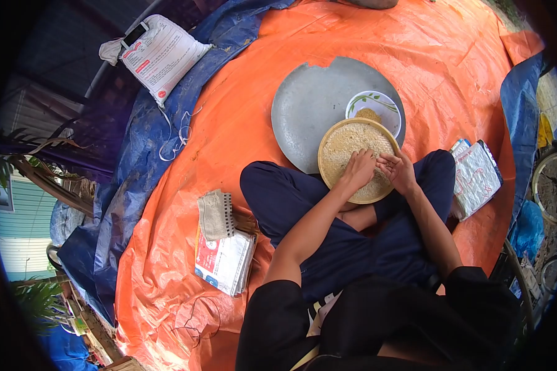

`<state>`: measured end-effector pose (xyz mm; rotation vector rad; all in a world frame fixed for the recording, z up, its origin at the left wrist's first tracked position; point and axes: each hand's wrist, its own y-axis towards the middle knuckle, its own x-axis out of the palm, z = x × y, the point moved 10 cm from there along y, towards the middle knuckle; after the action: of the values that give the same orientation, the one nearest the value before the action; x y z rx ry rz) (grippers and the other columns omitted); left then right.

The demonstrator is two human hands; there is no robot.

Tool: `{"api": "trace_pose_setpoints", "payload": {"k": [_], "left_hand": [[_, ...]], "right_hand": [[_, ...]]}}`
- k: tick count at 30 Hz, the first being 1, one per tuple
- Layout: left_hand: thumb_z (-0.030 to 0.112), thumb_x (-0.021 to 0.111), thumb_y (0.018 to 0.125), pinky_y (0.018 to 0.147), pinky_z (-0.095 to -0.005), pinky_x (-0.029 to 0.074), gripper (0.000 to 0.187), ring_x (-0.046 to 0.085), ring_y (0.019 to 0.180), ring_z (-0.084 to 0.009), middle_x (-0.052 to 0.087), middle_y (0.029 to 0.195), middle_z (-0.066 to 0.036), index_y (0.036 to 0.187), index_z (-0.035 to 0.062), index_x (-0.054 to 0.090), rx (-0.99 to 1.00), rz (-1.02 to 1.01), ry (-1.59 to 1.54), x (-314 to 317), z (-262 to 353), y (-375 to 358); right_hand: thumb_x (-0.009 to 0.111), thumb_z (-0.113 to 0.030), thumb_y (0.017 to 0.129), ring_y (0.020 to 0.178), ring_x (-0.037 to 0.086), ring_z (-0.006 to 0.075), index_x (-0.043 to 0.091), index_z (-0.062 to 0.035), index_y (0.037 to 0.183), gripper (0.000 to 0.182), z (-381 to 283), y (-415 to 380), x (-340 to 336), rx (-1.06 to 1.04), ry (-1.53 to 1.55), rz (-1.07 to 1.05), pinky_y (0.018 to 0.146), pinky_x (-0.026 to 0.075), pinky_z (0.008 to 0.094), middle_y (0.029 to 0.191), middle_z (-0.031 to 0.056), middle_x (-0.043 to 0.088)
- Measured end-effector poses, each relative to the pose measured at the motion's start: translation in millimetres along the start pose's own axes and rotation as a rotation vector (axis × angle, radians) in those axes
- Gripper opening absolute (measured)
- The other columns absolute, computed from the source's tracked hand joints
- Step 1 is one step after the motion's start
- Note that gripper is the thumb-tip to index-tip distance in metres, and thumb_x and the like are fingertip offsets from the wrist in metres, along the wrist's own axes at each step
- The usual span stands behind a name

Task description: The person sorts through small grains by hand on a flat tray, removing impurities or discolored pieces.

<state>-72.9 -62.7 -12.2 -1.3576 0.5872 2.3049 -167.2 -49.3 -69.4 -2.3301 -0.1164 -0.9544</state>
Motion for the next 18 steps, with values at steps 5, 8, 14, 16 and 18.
{"api": "trace_pose_setpoints", "payload": {"k": [5, 8, 14, 16, 18], "left_hand": [[0.011, 0.067, 0.069, 0.084, -0.0398, 0.043, 0.013, 0.054, 0.099, -0.0282, 0.057, 0.100, -0.013, 0.080, 0.0060, 0.069, -0.002, -0.006, 0.005, 1.6, -0.8, 0.2], [0.011, 0.067, 0.068, 0.084, -0.0399, 0.043, 0.013, 0.054, 0.100, -0.0284, 0.057, 0.100, -0.013, 0.080, 0.0062, 0.069, 0.000, -0.004, 0.005, 1.5, -0.8, 0.5], [0.011, 0.068, 0.068, 0.084, -0.0403, 0.043, 0.013, 0.054, 0.100, -0.0285, 0.057, 0.100, -0.013, 0.080, 0.0061, 0.069, 0.005, 0.009, 0.002, 0.6, -0.5, -0.1], [0.011, 0.068, 0.068, 0.084, -0.0403, 0.043, 0.013, 0.054, 0.100, -0.0284, 0.057, 0.100, -0.013, 0.080, 0.0060, 0.069, 0.004, 0.010, 0.000, 0.1, -0.2, -0.4], [0.011, 0.068, 0.068, 0.084, -0.0404, 0.043, 0.013, 0.054, 0.100, -0.0284, 0.057, 0.100, -0.013, 0.080, 0.0058, 0.069, 0.005, 0.009, -0.007, -1.0, 0.1, -0.3]], "right_hand": [[0.041, -0.044, 0.095, 0.098, 0.062, 0.0255, 0.058, 0.0078, 0.109, 0.056, -0.4, -0.2, -0.2, -0.004, -0.012, 0.003, 0.089, 0.050, 0.0293, 0.101, 0.0160, 0.064], [0.041, -0.044, 0.095, 0.099, 0.062, 0.0256, 0.058, 0.0078, 0.110, 0.057, -0.1, 0.1, -0.4, -0.006, -0.015, 0.004, 0.089, 0.050, 0.0293, 0.101, 0.0160, 0.063], [0.041, -0.044, 0.095, 0.099, 0.062, 0.0256, 0.057, 0.0079, 0.110, 0.057, -0.2, 0.5, -0.8, -0.009, -0.017, 0.000, 0.089, 0.050, 0.0292, 0.101, 0.0160, 0.063], [0.041, -0.045, 0.095, 0.098, 0.062, 0.0254, 0.057, 0.0079, 0.110, 0.057, -0.1, -0.1, -0.8, -0.008, -0.021, 0.008, 0.089, 0.050, 0.0290, 0.101, 0.0159, 0.063], [0.041, -0.045, 0.095, 0.098, 0.062, 0.0251, 0.057, 0.0078, 0.110, 0.057, -0.6, -0.8, 0.4, -0.008, -0.028, 0.010, 0.089, 0.050, 0.0288, 0.101, 0.0157, 0.064]]}}
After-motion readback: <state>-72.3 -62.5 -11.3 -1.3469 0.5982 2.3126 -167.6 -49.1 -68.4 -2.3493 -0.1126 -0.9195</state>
